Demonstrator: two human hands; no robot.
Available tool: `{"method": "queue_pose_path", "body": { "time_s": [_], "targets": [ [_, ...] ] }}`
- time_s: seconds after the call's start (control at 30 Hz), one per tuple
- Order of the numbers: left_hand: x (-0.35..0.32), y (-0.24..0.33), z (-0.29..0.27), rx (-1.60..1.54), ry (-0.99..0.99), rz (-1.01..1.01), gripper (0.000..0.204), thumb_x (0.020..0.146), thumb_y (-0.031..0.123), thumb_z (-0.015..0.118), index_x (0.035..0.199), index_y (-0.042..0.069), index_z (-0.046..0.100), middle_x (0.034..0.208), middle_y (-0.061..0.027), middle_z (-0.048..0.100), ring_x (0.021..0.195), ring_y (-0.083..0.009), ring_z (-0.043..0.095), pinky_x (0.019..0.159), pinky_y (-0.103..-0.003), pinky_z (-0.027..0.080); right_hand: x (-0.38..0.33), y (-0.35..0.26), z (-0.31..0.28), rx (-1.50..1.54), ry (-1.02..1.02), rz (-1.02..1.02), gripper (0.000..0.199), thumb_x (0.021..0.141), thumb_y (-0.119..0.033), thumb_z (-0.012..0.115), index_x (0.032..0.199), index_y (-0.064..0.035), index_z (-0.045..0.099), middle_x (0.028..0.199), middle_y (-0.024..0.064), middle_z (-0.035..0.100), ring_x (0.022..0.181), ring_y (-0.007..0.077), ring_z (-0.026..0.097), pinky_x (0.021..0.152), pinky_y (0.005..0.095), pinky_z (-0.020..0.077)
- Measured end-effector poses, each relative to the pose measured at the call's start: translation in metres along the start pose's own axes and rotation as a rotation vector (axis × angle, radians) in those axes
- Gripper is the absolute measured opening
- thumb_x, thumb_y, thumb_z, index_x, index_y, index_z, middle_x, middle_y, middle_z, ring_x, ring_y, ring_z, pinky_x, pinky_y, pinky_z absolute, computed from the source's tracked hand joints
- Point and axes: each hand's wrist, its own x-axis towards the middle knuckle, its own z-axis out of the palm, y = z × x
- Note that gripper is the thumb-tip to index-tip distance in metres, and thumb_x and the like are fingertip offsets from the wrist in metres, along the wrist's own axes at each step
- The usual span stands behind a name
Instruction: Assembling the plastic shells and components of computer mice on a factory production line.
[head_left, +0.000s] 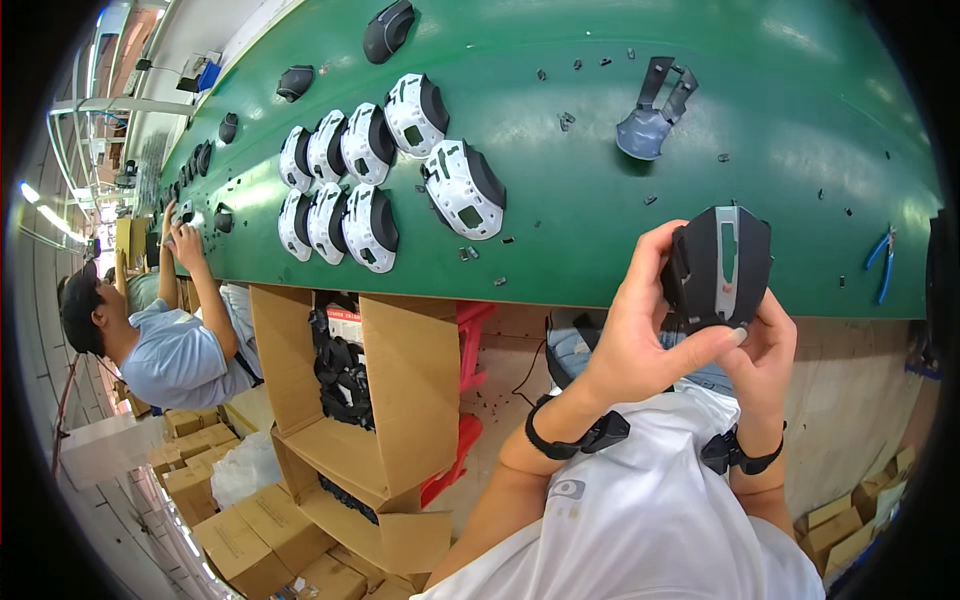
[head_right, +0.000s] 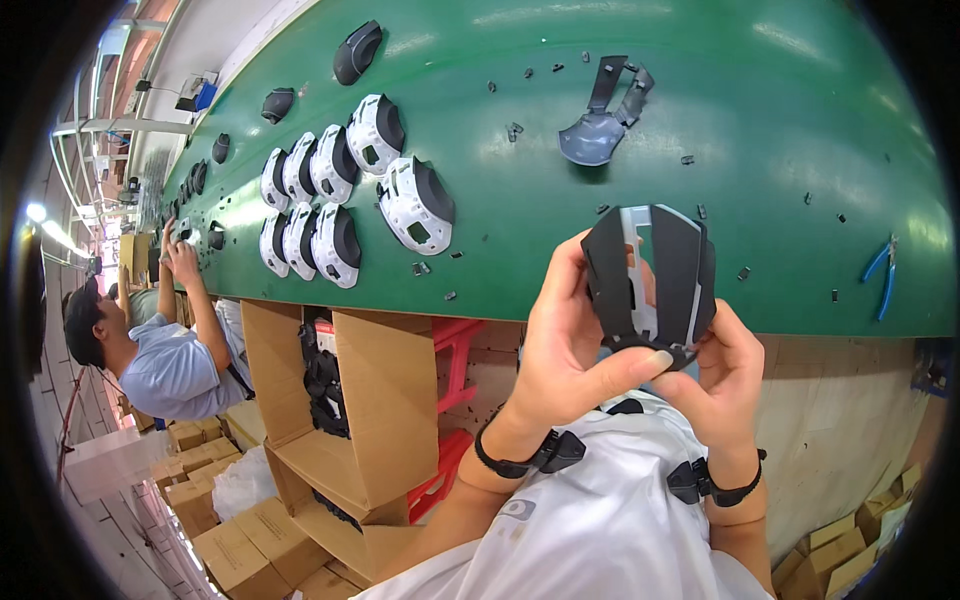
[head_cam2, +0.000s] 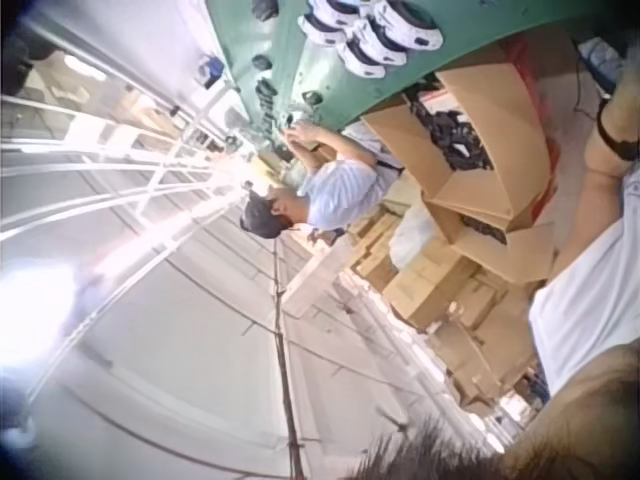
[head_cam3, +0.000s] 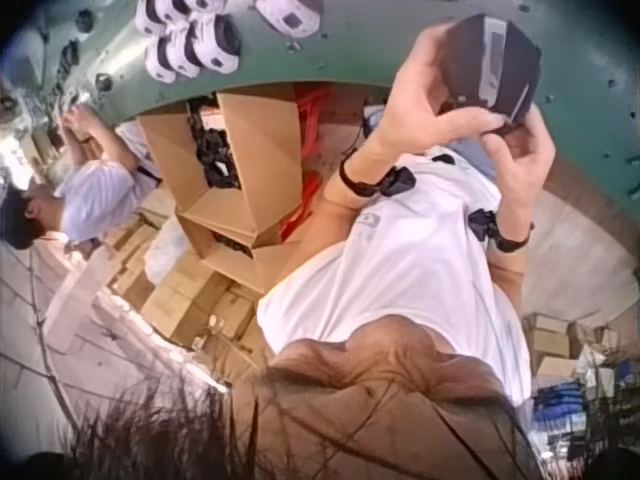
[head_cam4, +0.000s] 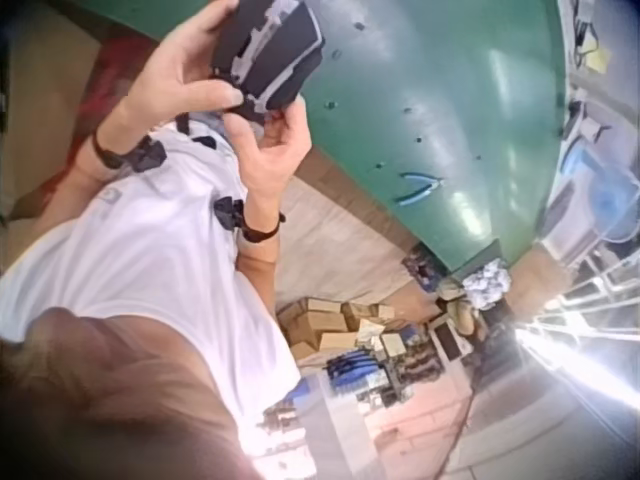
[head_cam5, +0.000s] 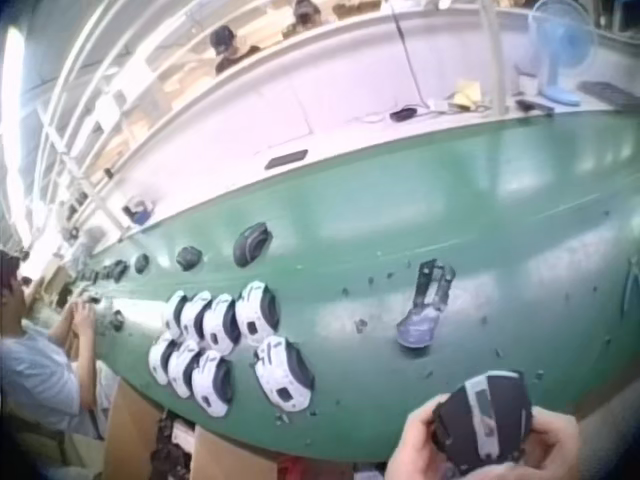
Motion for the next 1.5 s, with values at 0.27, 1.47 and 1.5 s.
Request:
{"method": "queue_pose_path", "body": {
  "time_s": [0.27, 1.47, 1.5],
  "targets": [
    [0.002, -0.001, -0.005, -0.038, -0.084, -0.077, 0.080, 0.075, 0.009, 0.079, 0.135, 0.001, 0.028, 0.126, -0.0105, 0.044, 0.118, -0.0174, 0.046, 0.099, -0.033, 0.040, 0.002, -0.004, 0.001, 0.008, -0.033, -0.046, 0.053, 0.071, -0.013, 0.082, 0.113, 0.0062, 0.057, 0.101, 0.0062, 0.064, 0.093, 0.0126, 0.061, 0.086, 0.0281, 0.0479],
    [-0.003, -0.016, -0.022, -0.190, -0.052, -0.210, 0.074, 0.073, 0.002, 0.072, 0.136, -0.004, 0.034, 0.128, -0.0139, 0.049, 0.119, -0.0249, 0.050, 0.103, -0.039, 0.039, 0.003, -0.009, -0.010, -0.398, -0.198, -0.314, 0.035, 0.078, -0.019, 0.077, 0.101, 0.0028, 0.060, 0.085, 0.0109, 0.060, 0.073, 0.0221, 0.057, 0.066, 0.0289, 0.0467],
    [-0.003, -0.018, -0.022, -0.195, -0.065, -0.222, 0.075, 0.073, 0.004, 0.072, 0.136, -0.005, 0.034, 0.128, -0.0141, 0.049, 0.119, -0.0249, 0.050, 0.103, -0.039, 0.039, 0.002, -0.016, -0.008, -0.383, -0.189, -0.329, 0.036, 0.078, -0.018, 0.077, 0.102, 0.0029, 0.060, 0.086, 0.0109, 0.061, 0.073, 0.0219, 0.057, 0.067, 0.0293, 0.0470]
  ]
}}
